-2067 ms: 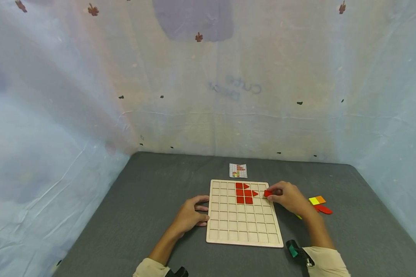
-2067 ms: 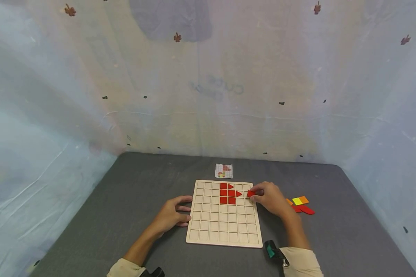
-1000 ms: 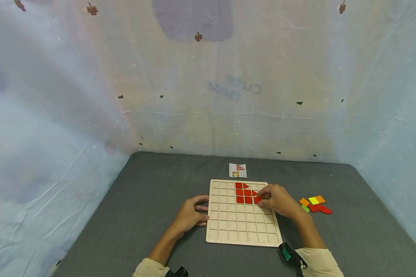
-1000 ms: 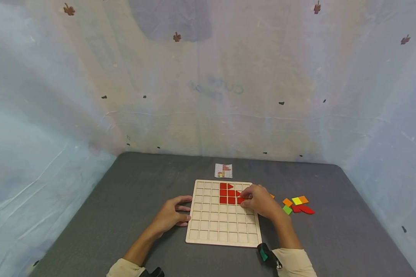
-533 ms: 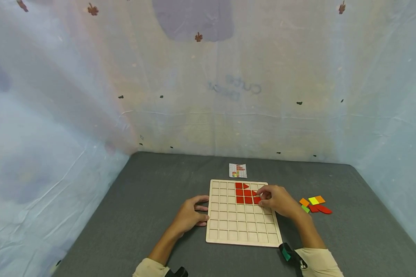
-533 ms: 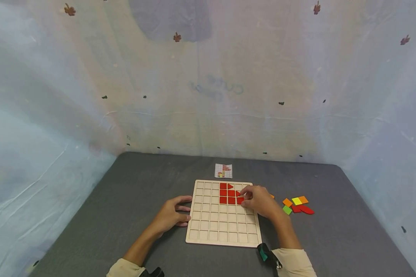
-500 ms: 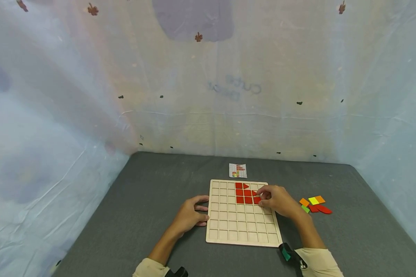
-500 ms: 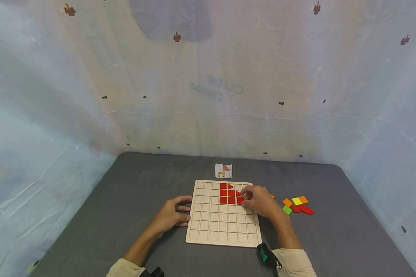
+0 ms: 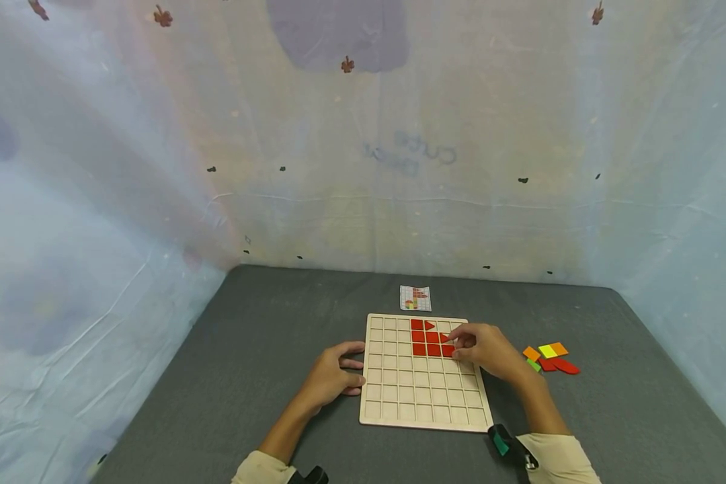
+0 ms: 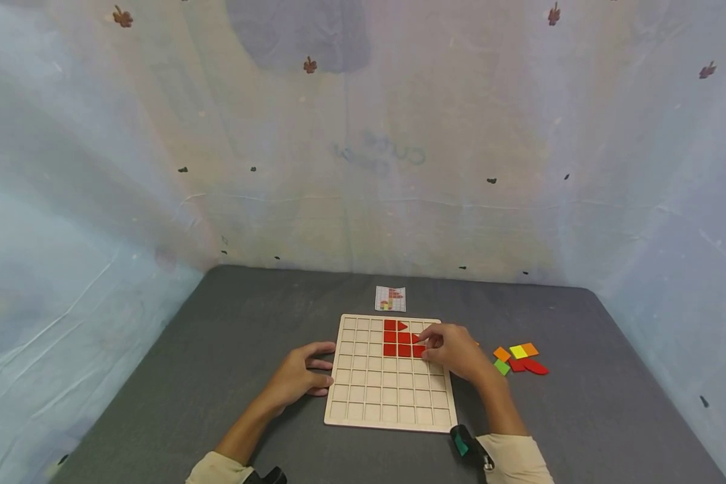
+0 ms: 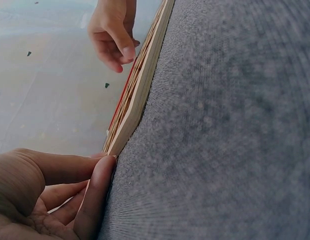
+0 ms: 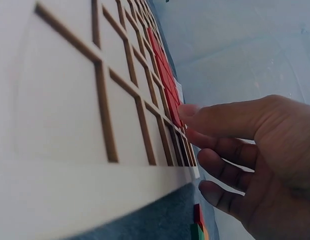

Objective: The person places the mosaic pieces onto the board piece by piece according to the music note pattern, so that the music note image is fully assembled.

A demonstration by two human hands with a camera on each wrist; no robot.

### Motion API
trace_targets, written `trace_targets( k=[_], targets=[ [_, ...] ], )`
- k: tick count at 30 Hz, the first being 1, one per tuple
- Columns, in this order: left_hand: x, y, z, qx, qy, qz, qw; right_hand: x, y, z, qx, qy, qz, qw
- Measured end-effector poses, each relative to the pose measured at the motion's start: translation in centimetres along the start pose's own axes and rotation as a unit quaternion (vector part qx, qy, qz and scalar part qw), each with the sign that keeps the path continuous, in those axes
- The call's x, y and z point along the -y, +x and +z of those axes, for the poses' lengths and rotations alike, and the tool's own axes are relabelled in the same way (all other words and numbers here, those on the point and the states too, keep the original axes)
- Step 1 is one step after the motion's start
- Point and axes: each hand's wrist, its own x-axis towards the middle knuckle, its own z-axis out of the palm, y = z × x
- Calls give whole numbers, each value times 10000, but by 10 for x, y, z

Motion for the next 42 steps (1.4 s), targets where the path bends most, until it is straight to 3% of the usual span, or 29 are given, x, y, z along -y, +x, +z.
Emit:
trace_targets(
  k=[8,17,29,42],
  targets=[
    [0,-1,0,0,36,31,10000,-10,-4,-11,-260,97,-130,9995],
    [0,0,0,9,32,47,10000,-19,-12,-25,-748,-62,197,9970],
    [-1,0,0,21,-14,64,10000,-42,-19,-40,-1043,45,370,9938],
    [0,0,-1,33,-41,20,10000,-52,-20,-40,-768,-281,477,9955]
  ],
)
